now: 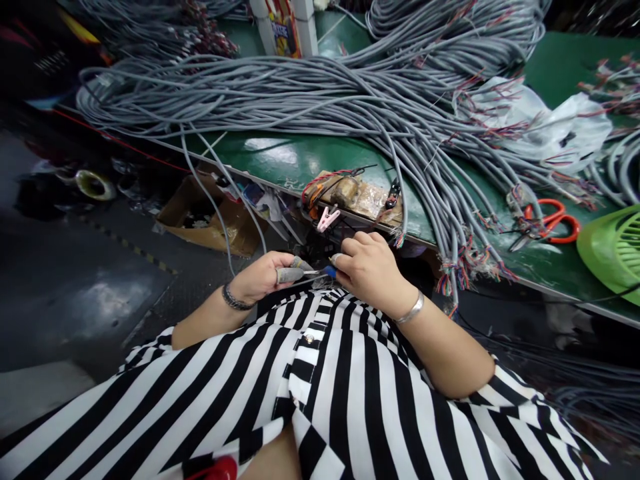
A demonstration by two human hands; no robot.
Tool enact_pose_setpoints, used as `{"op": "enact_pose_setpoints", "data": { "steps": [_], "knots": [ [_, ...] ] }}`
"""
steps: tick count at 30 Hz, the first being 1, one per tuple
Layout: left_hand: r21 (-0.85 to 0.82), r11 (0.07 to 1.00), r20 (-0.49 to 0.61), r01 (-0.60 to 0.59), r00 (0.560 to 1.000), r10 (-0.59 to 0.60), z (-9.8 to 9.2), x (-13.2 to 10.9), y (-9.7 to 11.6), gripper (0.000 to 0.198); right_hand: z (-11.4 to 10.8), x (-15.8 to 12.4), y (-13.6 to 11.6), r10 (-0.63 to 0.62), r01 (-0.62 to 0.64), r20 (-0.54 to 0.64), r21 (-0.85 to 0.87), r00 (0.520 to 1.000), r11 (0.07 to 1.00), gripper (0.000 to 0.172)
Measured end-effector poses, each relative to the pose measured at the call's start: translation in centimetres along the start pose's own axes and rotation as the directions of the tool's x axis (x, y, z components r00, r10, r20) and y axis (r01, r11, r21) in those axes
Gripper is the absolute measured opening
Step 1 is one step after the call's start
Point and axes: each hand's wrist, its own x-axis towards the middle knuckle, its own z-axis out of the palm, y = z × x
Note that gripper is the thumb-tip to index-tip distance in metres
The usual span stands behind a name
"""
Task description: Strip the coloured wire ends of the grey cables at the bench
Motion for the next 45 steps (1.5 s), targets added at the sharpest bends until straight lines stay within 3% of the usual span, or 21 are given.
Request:
{"op": "enact_pose_setpoints", "data": {
  "steps": [3,7,10,13,18,20,24,28,33,35,36,38,40,42,43,45],
  "knots": [
    [-0.018,1.000,-0.005,0.011,1.000,-0.011,0.2,-0.2,-0.1,0.027,1.4,-0.2,0.1,-0.028,0.031,-0.024,0.128,0.999,0.991,0.029],
    [0.001,1.000,-0.055,-0.031,0.998,0.031,0.1,-0.2,-0.1,0.027,3.4,-0.6,-1.1,0.171,-0.145,-0.104,0.221,0.980,0.964,0.032],
    [0.059,0.996,-0.093,-0.069,0.993,0.075,-0.2,-0.1,-0.2,0.021,4.2,-0.7,-2.4,0.322,-0.292,-0.126,0.207,0.938,0.934,0.028],
    [0.115,0.991,-0.109,-0.073,0.990,0.086,-0.1,-0.2,-0.2,0.019,4.7,-0.4,-3.0,0.351,-0.341,-0.084,0.109,0.933,0.934,0.021],
    [0.231,0.973,0.164,-0.030,0.986,-0.009,1.1,-0.9,-0.1,0.022,5.9,-0.2,-0.9,0.457,-0.457,0.007,-0.013,0.889,0.889,0.019],
    [0.238,0.970,0.127,-0.053,0.992,0.023,1.1,-0.8,-0.1,0.021,6.0,-0.5,0.4,0.488,-0.487,0.002,0.066,0.873,0.871,0.023],
    [0.185,0.981,-0.044,-0.065,0.996,0.074,0.2,-0.2,0.1,0.019,4.9,-1.1,1.0,0.455,-0.406,-0.085,0.328,0.886,0.853,0.031],
    [0.143,0.987,-0.055,-0.080,0.995,0.088,-0.1,0.1,0.4,0.026,3.6,-0.7,-0.7,0.284,-0.198,-0.126,0.460,0.951,0.865,0.031],
    [0.243,0.965,-0.040,-0.099,0.993,0.112,0.3,0.4,0.0,0.017,2.9,0.5,-1.9,0.186,-0.151,-0.027,0.476,0.982,0.867,0.009],
    [0.341,0.930,-0.003,-0.137,0.989,0.147,0.2,0.5,-0.3,0.013,3.0,0.7,-1.5,0.188,-0.217,0.113,0.622,0.976,0.753,0.020],
    [0.384,0.908,0.040,-0.167,0.986,0.164,0.1,0.4,-0.4,0.013,3.2,0.8,-1.3,0.178,-0.273,0.207,0.725,0.962,0.632,0.025],
    [0.416,0.876,0.134,-0.245,0.969,0.207,-0.1,0.3,-0.5,0.016,3.9,0.9,-0.8,0.104,-0.389,0.375,0.884,0.921,0.258,0.033],
    [0.357,0.881,0.161,-0.310,0.950,0.269,-0.1,0.1,-0.5,0.020,4.8,1.0,-0.8,0.030,-0.442,0.451,0.884,0.892,-0.154,0.040],
    [0.259,0.909,0.062,-0.326,0.945,0.321,0.2,0.2,-0.7,0.026,5.8,1.3,-1.3,0.041,-0.399,0.460,0.808,0.887,-0.433,0.042],
    [0.213,0.923,-0.022,-0.321,0.943,0.333,0.5,0.3,-0.9,0.028,6.2,1.4,-1.7,0.072,-0.362,0.460,0.777,0.885,-0.516,0.042],
    [0.156,0.936,-0.185,-0.316,0.921,0.342,1.0,0.7,-1.3,0.031,6.7,1.6,-2.6,0.145,-0.306,0.470,0.749,0.871,-0.588,0.040]
  ]
}}
